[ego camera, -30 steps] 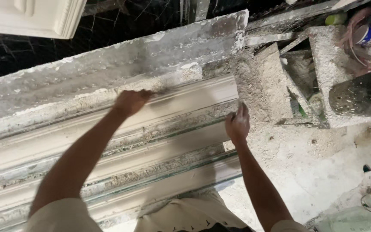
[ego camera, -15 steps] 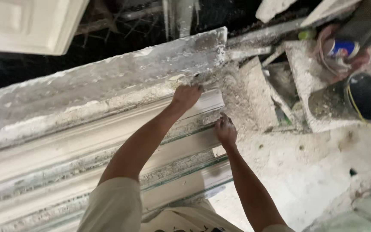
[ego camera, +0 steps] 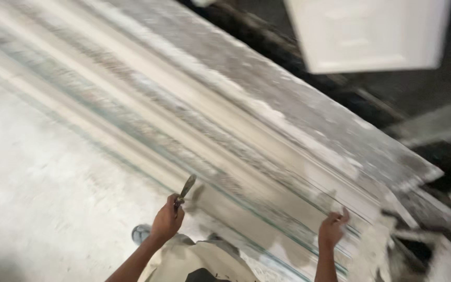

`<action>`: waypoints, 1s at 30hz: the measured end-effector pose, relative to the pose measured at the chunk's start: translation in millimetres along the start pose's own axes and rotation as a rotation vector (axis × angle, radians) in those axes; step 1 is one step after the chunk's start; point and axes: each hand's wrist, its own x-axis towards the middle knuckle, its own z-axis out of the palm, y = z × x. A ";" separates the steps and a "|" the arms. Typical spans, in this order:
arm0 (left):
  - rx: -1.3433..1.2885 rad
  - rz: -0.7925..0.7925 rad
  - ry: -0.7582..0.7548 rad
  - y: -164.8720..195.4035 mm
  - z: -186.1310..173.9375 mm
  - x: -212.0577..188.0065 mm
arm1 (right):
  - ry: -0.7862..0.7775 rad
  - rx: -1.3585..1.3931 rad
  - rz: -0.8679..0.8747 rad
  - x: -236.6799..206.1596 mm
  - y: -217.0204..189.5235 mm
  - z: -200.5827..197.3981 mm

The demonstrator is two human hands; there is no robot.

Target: The person cleans long decorative plaster crown-molding strips laid on a workbench. They first twist small wire floral accents attached to the molding, then run a small scraping tool along the molded grooves to remove excess plaster, and finally sweep dust off the strips with a green brush.

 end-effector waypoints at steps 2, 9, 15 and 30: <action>-0.119 0.068 0.189 -22.7 -24.6 -5.6 | -0.271 0.131 0.125 -26.7 -46.9 65.8; -0.171 -0.068 -0.043 -67.4 -150.4 -19.4 | -0.774 0.062 -0.328 -218.6 -239.7 265.4; -0.282 -0.208 0.067 -90.4 -260.7 -42.7 | -1.050 0.372 -0.825 -330.9 -364.0 349.7; -0.310 -0.179 0.210 -192.4 -443.5 184.7 | -1.633 0.201 -0.456 -372.9 -514.7 568.4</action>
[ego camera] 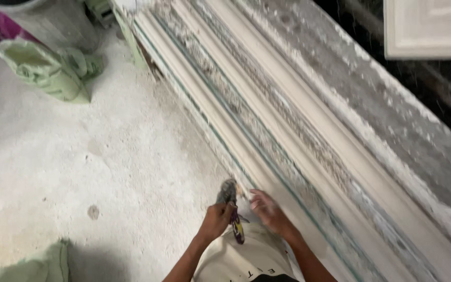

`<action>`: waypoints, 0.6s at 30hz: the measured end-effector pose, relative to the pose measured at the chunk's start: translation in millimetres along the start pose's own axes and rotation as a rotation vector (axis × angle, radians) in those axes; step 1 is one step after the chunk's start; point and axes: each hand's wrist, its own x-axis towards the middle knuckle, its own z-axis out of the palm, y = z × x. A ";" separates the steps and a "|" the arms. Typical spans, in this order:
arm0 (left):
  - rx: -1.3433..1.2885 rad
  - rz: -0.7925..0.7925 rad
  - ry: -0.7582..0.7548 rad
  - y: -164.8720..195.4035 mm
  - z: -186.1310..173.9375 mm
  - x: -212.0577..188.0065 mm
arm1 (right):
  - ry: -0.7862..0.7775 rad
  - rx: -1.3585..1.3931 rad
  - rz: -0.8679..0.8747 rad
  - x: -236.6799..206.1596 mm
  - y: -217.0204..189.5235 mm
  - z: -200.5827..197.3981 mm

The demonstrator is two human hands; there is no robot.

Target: The person cleans long decorative plaster crown-molding strips laid on a workbench. They first twist small wire floral accents attached to the molding, then run a small scraping tool along the molded grooves to remove excess plaster, and finally sweep dust off the strips with a green brush.

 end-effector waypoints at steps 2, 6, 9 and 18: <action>-0.146 -0.067 0.008 16.3 -29.8 49.4 | -0.180 0.107 0.061 40.7 -39.2 4.6; -0.333 -0.034 -0.012 60.9 -84.1 146.3 | -0.061 0.000 -0.205 126.0 -102.3 7.4; -0.120 -0.012 -0.008 85.1 -103.7 198.9 | 0.070 -0.087 -0.007 184.3 -121.7 -2.9; 0.312 0.430 0.037 118.6 -214.3 396.9 | 0.413 -0.262 0.113 387.7 -129.3 -38.5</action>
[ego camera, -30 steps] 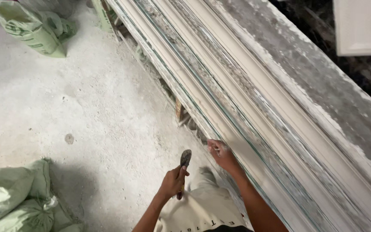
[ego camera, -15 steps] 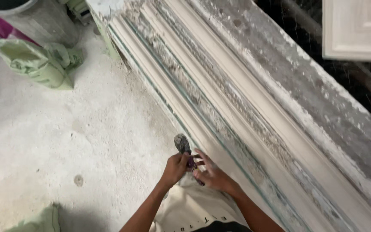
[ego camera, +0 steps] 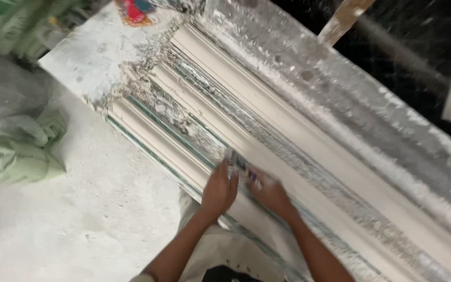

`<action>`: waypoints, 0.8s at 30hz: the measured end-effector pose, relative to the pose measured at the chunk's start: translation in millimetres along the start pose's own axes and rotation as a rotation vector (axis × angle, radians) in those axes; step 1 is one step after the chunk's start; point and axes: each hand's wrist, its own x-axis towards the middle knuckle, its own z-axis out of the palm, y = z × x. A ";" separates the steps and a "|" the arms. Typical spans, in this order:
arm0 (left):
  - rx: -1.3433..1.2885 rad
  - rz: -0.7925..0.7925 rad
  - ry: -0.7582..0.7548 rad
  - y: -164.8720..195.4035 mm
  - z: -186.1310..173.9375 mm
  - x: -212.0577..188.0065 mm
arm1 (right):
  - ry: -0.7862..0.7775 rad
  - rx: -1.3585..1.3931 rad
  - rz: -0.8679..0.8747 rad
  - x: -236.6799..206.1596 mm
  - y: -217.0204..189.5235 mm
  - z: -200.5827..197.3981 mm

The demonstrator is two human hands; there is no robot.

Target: The person cleans long decorative plaster crown-molding strips laid on a workbench. They first twist small wire floral accents attached to the molding, then run a small scraping tool along the molded grooves to remove excess plaster, and finally sweep dust off the strips with a green brush.

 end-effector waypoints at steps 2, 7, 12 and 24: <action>0.145 0.102 -0.007 -26.7 -29.1 65.6 | 0.105 -0.047 -0.009 74.3 -20.2 15.5; 0.584 0.351 -0.056 -87.4 -65.4 229.6 | -0.030 -0.252 0.289 230.2 -63.1 22.9; 0.736 0.482 -0.158 -122.4 -56.3 294.9 | -0.131 -0.375 0.415 288.2 -77.3 38.2; 1.075 0.417 -0.257 -188.6 -102.5 377.2 | -0.156 -0.135 0.353 397.9 -114.1 81.1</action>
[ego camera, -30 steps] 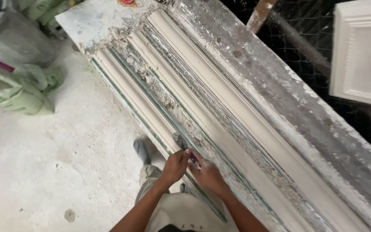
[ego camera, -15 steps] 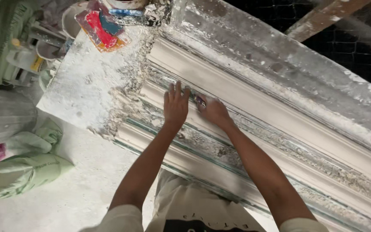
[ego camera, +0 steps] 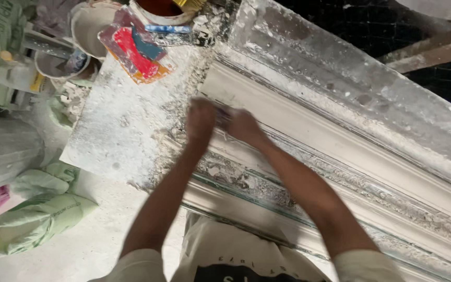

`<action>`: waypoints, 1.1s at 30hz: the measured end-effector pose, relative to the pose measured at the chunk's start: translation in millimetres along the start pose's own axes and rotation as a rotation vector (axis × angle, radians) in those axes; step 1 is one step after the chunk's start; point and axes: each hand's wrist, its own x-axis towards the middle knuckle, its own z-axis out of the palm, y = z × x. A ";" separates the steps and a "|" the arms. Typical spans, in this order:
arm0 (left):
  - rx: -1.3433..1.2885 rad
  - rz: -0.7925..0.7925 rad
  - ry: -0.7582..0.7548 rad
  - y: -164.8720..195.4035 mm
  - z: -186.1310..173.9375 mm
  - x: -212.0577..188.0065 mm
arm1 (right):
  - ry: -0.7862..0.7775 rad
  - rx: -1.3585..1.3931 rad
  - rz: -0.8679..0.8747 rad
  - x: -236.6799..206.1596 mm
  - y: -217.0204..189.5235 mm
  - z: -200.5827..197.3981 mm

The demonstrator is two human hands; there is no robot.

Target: The person cleans long decorative plaster crown-molding strips laid on a workbench. They first twist small wire floral accents attached to the molding, then run a small scraping tool along the molded grooves to remove excess plaster, and finally sweep dust off the strips with a green brush.

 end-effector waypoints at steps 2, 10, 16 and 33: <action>-0.042 -0.096 -0.072 -39.0 13.8 4.7 | 0.184 -0.101 -0.185 27.1 -39.6 13.5; -0.370 0.128 -0.007 103.7 -16.3 -26.4 | -0.131 -0.055 0.228 -92.0 42.3 -56.5; -0.572 0.180 -0.063 135.7 -23.9 -30.4 | -0.084 -0.104 0.193 -116.6 78.2 -72.0; -1.642 -0.474 -0.278 -15.3 -9.9 -53.5 | 0.142 0.204 -0.444 -65.2 31.8 85.2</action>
